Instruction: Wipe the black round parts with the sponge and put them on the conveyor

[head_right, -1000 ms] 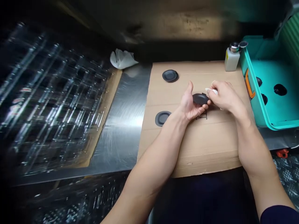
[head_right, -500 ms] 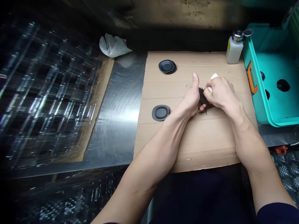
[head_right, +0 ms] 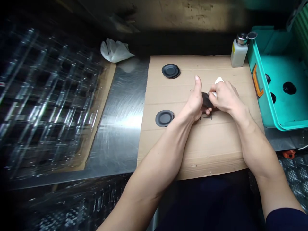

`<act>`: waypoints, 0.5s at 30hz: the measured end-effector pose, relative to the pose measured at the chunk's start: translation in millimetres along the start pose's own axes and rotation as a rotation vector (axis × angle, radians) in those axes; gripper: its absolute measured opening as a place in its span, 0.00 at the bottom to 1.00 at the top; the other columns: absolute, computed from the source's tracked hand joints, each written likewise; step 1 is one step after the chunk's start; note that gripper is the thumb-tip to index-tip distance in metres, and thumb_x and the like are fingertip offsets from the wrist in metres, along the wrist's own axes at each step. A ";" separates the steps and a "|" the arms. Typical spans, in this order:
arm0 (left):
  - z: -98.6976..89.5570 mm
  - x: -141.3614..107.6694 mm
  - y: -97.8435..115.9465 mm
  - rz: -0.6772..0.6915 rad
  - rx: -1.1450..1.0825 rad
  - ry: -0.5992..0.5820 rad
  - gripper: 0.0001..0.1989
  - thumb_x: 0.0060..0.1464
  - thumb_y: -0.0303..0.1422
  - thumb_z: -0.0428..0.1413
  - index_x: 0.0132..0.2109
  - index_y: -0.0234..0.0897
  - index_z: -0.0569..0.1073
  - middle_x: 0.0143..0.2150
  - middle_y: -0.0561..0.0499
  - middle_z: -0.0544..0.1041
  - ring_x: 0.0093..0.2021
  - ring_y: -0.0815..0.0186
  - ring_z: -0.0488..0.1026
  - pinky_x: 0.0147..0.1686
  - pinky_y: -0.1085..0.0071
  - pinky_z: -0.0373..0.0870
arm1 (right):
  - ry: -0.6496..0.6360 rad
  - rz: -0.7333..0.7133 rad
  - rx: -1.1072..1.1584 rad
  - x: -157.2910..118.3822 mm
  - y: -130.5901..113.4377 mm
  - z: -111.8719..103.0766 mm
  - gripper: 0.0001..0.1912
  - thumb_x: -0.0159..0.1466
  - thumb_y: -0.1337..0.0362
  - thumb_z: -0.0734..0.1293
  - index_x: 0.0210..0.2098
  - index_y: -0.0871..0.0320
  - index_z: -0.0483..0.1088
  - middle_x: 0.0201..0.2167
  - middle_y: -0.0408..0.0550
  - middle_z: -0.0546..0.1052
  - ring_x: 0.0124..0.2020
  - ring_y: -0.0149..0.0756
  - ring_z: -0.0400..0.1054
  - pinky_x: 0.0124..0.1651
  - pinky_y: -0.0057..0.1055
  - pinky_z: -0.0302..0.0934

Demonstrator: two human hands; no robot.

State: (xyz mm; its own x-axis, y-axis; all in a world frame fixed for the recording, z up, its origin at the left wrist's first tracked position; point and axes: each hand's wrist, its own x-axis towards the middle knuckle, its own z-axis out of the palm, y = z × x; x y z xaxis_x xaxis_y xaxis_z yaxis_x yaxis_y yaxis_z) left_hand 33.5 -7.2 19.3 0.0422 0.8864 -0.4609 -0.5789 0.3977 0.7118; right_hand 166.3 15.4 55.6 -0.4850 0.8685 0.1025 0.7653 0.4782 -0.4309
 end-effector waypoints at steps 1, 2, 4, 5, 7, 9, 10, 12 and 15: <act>-0.4 0.5 -1.8 -0.004 0.029 0.005 0.37 0.59 0.64 0.42 0.35 0.33 0.76 0.18 0.47 0.70 0.24 0.62 0.76 0.22 0.76 0.66 | -0.001 0.010 -0.020 -0.2 -0.1 0.7 0.12 0.60 0.62 0.63 0.33 0.59 0.79 0.25 0.50 0.77 0.34 0.43 0.69 0.43 0.36 0.59; -0.7 1.0 -3.5 -0.013 0.065 0.009 0.38 0.59 0.64 0.41 0.35 0.33 0.76 0.18 0.47 0.70 0.24 0.61 0.77 0.22 0.76 0.66 | 0.005 0.019 -0.040 -0.4 -0.2 1.2 0.11 0.60 0.62 0.64 0.32 0.58 0.79 0.25 0.51 0.77 0.34 0.43 0.69 0.43 0.36 0.59; -0.9 1.8 -6.4 -0.012 0.107 0.023 0.39 0.59 0.64 0.40 0.35 0.32 0.76 0.18 0.46 0.70 0.25 0.60 0.77 0.22 0.75 0.66 | 0.036 0.032 -0.076 -0.7 -0.7 2.2 0.12 0.60 0.62 0.64 0.32 0.58 0.79 0.25 0.51 0.77 0.34 0.44 0.69 0.42 0.37 0.59; -0.7 2.1 -7.4 -0.004 0.109 0.030 0.39 0.59 0.64 0.40 0.35 0.32 0.76 0.18 0.46 0.70 0.26 0.59 0.78 0.22 0.75 0.67 | 0.053 0.039 -0.090 -0.7 -1.1 2.9 0.12 0.60 0.62 0.63 0.32 0.58 0.79 0.26 0.51 0.77 0.34 0.44 0.70 0.42 0.37 0.59; 0.1 2.3 -8.2 0.000 0.106 0.036 0.39 0.59 0.64 0.39 0.36 0.33 0.77 0.19 0.46 0.70 0.27 0.58 0.78 0.22 0.75 0.67 | 0.064 0.048 -0.105 -0.4 -1.6 4.3 0.12 0.60 0.61 0.64 0.33 0.58 0.79 0.26 0.51 0.77 0.35 0.45 0.70 0.42 0.37 0.60; 0.6 2.0 -6.0 -0.018 0.099 0.042 0.40 0.58 0.65 0.39 0.37 0.33 0.77 0.19 0.46 0.71 0.26 0.59 0.78 0.22 0.75 0.67 | 0.068 0.049 -0.103 -0.1 0.0 4.1 0.11 0.59 0.61 0.65 0.32 0.58 0.78 0.25 0.51 0.77 0.34 0.45 0.70 0.42 0.38 0.60; 0.4 2.0 -3.4 -0.040 0.088 0.041 0.40 0.58 0.66 0.39 0.37 0.33 0.77 0.19 0.45 0.71 0.25 0.60 0.77 0.21 0.75 0.67 | 0.079 0.045 -0.094 -0.2 1.9 2.8 0.11 0.60 0.60 0.65 0.32 0.58 0.78 0.25 0.51 0.76 0.34 0.45 0.70 0.42 0.38 0.61; -1.4 2.4 4.9 -0.114 0.040 0.033 0.41 0.56 0.67 0.40 0.37 0.33 0.76 0.20 0.44 0.72 0.23 0.62 0.75 0.19 0.74 0.66 | 0.129 0.042 -0.073 -0.8 8.0 -2.8 0.14 0.62 0.59 0.63 0.33 0.59 0.78 0.25 0.51 0.76 0.35 0.45 0.70 0.42 0.38 0.61; -7.6 4.9 20.5 -0.258 -0.103 0.013 0.42 0.53 0.68 0.40 0.40 0.31 0.75 0.23 0.41 0.74 0.21 0.64 0.72 0.15 0.74 0.64 | 0.206 0.144 -0.100 -2.7 21.5 -16.1 0.18 0.66 0.57 0.60 0.38 0.63 0.78 0.31 0.56 0.77 0.39 0.46 0.70 0.44 0.40 0.61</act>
State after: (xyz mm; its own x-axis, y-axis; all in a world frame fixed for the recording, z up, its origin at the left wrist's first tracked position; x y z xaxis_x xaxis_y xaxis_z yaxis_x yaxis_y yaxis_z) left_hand 15.7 3.5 27.6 0.1893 0.7556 -0.6271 -0.6303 0.5832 0.5125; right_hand 190.9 25.4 60.5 -0.2797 0.9318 0.2312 0.8630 0.3495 -0.3648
